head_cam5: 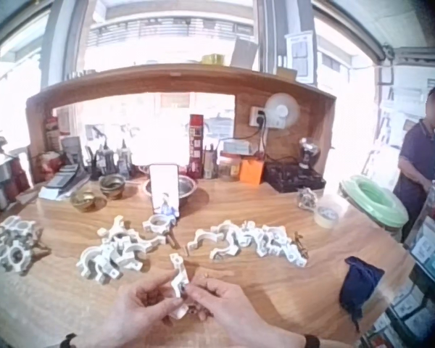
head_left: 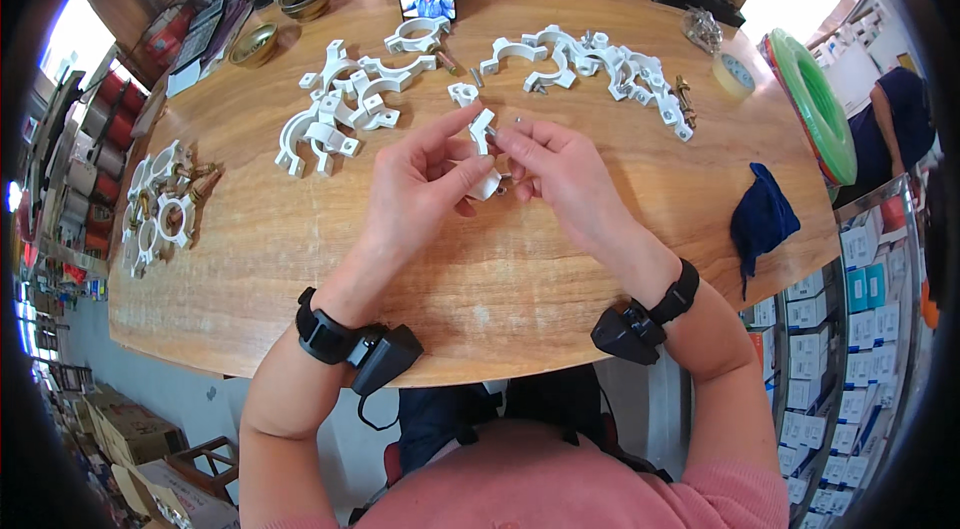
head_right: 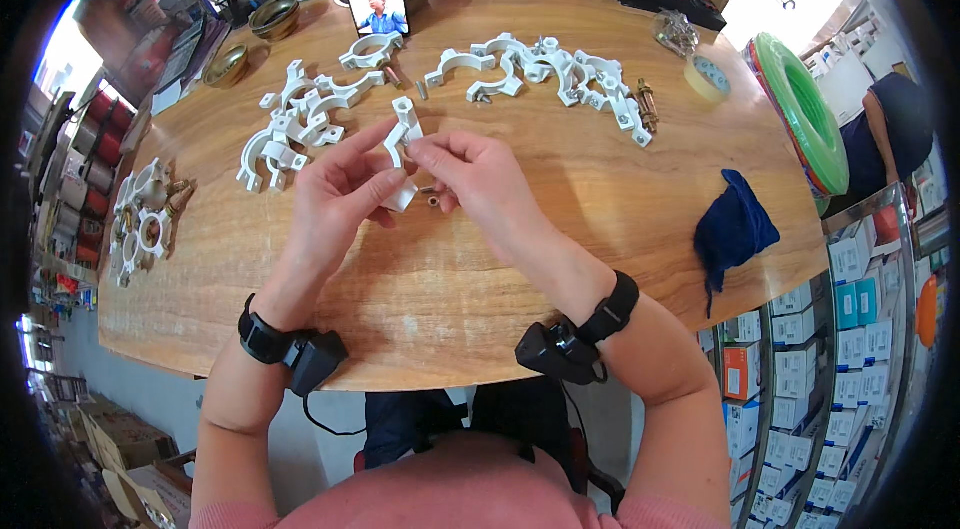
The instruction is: The person assembles several white plastic hose clamps on a wooden workbench. They pick up a clamp half, insert a metal bolt and washer into a pre-drilled hole, and thread a second clamp half onto the bolt, tightening components together by hand.
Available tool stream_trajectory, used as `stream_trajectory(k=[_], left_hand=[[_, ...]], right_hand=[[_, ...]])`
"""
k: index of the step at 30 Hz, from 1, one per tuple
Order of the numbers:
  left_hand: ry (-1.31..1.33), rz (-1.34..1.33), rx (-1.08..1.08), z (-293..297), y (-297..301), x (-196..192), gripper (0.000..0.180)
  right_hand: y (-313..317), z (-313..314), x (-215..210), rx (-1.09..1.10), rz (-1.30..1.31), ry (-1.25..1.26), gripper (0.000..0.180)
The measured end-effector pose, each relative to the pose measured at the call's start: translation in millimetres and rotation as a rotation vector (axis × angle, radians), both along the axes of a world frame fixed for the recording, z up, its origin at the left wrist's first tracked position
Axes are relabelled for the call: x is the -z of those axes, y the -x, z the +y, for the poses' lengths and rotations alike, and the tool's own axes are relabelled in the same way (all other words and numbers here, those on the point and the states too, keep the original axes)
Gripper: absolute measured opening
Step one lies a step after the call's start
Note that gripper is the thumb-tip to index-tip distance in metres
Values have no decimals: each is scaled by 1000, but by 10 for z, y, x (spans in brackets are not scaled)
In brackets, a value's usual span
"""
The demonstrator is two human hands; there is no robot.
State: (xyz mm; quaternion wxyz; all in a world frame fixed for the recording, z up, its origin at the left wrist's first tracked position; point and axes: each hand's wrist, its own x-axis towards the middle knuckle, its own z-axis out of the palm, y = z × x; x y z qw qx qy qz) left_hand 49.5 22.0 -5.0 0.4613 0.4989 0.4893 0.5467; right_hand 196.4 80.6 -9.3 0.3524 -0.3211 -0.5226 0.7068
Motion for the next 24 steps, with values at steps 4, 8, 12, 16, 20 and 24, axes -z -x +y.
stream_trajectory(k=[4, 8, 12, 16, 20, 24], left_hand=[[2, -22, -10, 20, 11, 21, 42], [-7, -38, 9, 18, 18, 19, 43], [5, -29, -8, 21, 9, 17, 43], [-6, -41, -6, 22, 11, 22, 43], [-1, -13, -24, 19, 4, 8, 42], [15, -10, -25, 12, -4, 15, 41]], right_hand=[[15, -14, -35, 55, -7, -41, 20], [-1, 3, 9, 7, 57, 126, 19], [45, -22, -3, 53, -46, -67, 21], [8, 21, 69, 10, 52, 110, 20], [18, 26, 74, -17, 13, 68, 16], [52, -23, 24, 106, -8, -141, 14]])
